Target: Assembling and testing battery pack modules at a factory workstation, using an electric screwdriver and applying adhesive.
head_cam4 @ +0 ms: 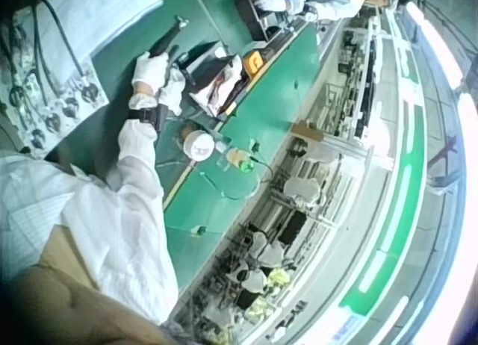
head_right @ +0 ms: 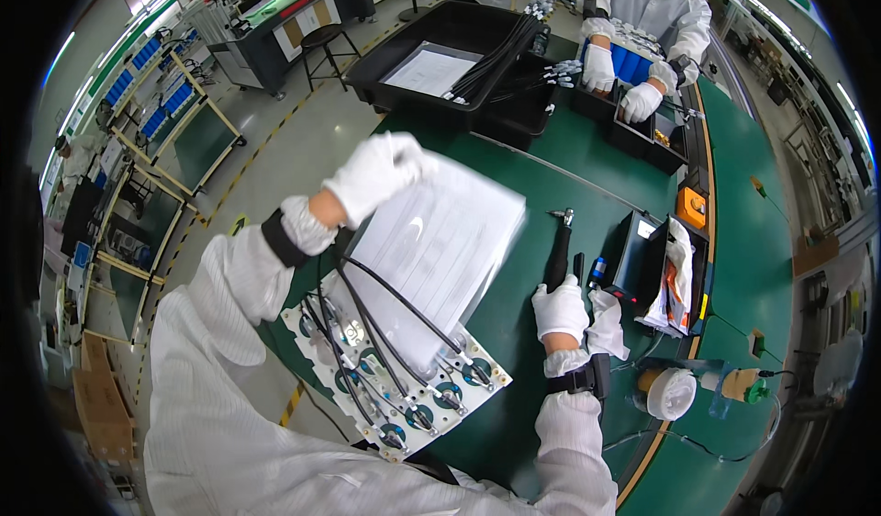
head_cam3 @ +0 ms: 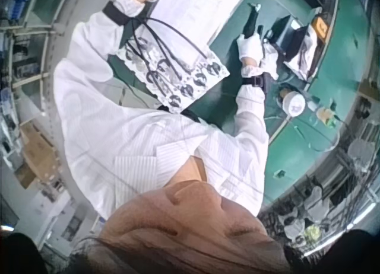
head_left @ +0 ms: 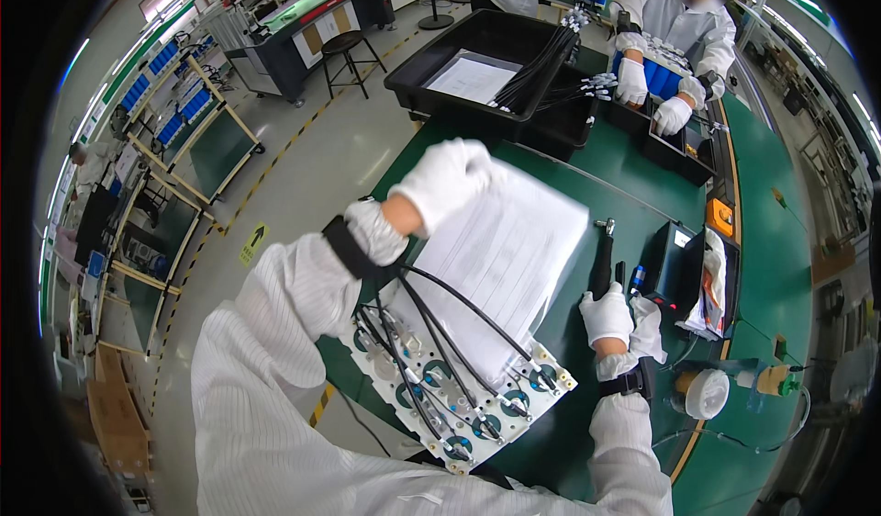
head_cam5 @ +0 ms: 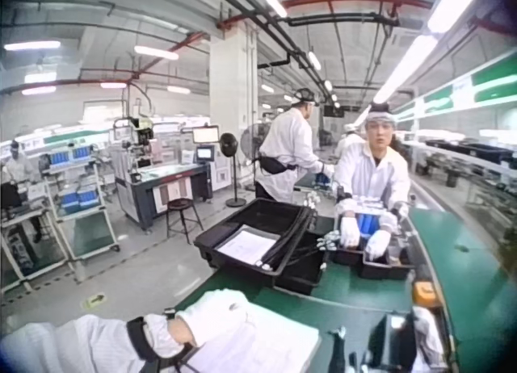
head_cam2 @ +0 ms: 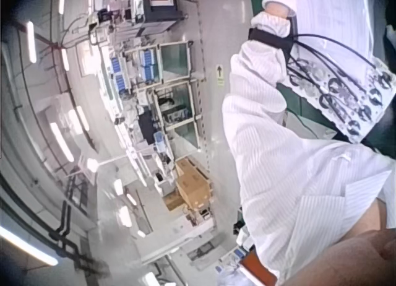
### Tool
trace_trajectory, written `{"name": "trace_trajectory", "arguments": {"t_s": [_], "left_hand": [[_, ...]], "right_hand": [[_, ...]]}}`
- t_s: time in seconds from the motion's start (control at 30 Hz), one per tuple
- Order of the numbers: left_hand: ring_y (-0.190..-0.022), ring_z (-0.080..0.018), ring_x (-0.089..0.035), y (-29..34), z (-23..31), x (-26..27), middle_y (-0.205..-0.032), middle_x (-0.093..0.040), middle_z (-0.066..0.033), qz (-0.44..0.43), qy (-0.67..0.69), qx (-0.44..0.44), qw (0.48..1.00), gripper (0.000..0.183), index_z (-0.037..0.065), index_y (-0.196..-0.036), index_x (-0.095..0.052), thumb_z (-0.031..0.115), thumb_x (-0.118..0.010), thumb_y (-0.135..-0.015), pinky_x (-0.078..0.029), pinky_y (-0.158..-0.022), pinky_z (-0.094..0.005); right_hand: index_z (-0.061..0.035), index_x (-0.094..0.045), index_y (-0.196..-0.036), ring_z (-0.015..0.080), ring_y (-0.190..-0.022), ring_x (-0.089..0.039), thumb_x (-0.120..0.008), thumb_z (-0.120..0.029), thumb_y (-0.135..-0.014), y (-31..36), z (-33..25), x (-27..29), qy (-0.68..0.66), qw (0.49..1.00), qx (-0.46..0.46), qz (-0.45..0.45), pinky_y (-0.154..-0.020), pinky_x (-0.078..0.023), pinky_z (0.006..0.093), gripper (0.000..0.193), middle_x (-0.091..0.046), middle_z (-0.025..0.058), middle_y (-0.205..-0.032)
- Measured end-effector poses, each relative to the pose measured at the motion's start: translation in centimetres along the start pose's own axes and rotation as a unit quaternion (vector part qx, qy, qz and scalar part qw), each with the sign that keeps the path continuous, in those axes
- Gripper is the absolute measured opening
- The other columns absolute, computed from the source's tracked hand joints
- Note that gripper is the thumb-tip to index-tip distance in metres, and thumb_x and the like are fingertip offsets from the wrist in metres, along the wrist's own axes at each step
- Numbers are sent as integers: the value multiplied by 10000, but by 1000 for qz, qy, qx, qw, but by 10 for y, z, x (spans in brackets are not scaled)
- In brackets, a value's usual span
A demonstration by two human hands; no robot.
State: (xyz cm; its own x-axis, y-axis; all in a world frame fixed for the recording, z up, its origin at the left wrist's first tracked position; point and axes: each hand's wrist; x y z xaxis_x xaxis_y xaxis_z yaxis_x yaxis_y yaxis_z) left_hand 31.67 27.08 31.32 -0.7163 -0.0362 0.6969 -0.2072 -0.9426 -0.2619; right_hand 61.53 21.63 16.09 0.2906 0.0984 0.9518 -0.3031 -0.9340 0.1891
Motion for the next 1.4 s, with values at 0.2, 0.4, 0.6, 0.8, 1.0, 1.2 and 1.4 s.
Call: {"name": "trace_trajectory", "arguments": {"t_s": [0.2, 0.4, 0.6, 0.8, 1.0, 1.2, 1.4], "left_hand": [[-814, -362, -593, -52, -9, -51, -852, -616, -205, 48, -88, 45, 994, 246, 16, -838, -617, 262, -615, -841, -474, -723, -400], [-1001, -361, -594, -61, -29, -96, -1078, -618, -206, -67, -75, 173, 980, 384, 14, -1123, -582, 290, -588, -856, -466, -875, -390], [-1145, -337, -540, -33, 1, -68, -1256, -537, -219, -17, -147, 137, 979, 619, 13, -1326, -434, 400, -590, -869, -420, -981, -374], [-1063, -319, -571, 34, 19, -23, -1179, -589, -177, -242, -145, 26, 959, 528, 54, -1174, -593, 495, -502, -898, -445, -930, -372], [-678, -332, -618, 53, 7, -28, -691, -630, -163, -215, -171, 87, 958, 589, 20, -673, -664, 487, -424, -939, -496, -690, -406], [-647, -335, -617, 44, 9, -40, -644, -620, -163, -198, -184, 70, 960, 595, 26, -648, -647, 475, -401, -951, -495, -668, -411], [-648, -343, -616, 51, -2, -37, -641, -618, -170, -177, -183, 100, 962, 612, 26, -636, -638, 483, -382, -952, -492, -672, -425]], "right_hand": [[-58, -551, -1149, 369, -894, -627, -565, -418, -861, 16, 14, 5, -17, 995, 52, 79, -754, -510, 465, 462, -596, 188, -1045], [-60, -603, -1037, 359, -857, -630, -539, -301, -892, 6, 29, 16, -13, 988, 77, 134, -710, -517, 452, 288, -611, 175, -1010], [-27, -631, -929, 347, -770, -648, -528, -241, -876, -9, 38, 3, 54, 995, 39, 74, -664, -525, 444, 243, -642, 181, -900], [-39, -657, -896, 351, -773, -658, -553, -287, -845, -19, 43, 7, 46, 997, -4, 69, -683, -530, 434, 273, -667, 184, -830], [-68, -583, -1022, 355, -785, -621, -505, -294, -911, 6, 27, 18, 41, 978, 88, 183, -641, -510, 458, 263, -589, 165, -935], [-50, -538, -1128, 351, -894, -631, -451, -139, -920, -68, 83, -37, -85, 982, 87, 147, -740, -529, 424, 242, -597, 127, -1081], [4, -426, -1151, 388, -935, -627, -480, -54, -886, -65, -4, 10, 33, 996, -37, 78, -753, -542, 425, 276, -558, 247, -1094]]}}
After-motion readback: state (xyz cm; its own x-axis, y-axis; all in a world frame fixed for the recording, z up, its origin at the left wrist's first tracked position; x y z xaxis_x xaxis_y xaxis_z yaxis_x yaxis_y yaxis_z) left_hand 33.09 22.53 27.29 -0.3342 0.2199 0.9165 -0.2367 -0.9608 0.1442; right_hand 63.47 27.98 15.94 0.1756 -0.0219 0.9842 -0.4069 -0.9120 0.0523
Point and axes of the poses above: each hand's wrist, its own y-axis away from the middle knuckle, its own x-axis out of the back of the hand, z = x × y
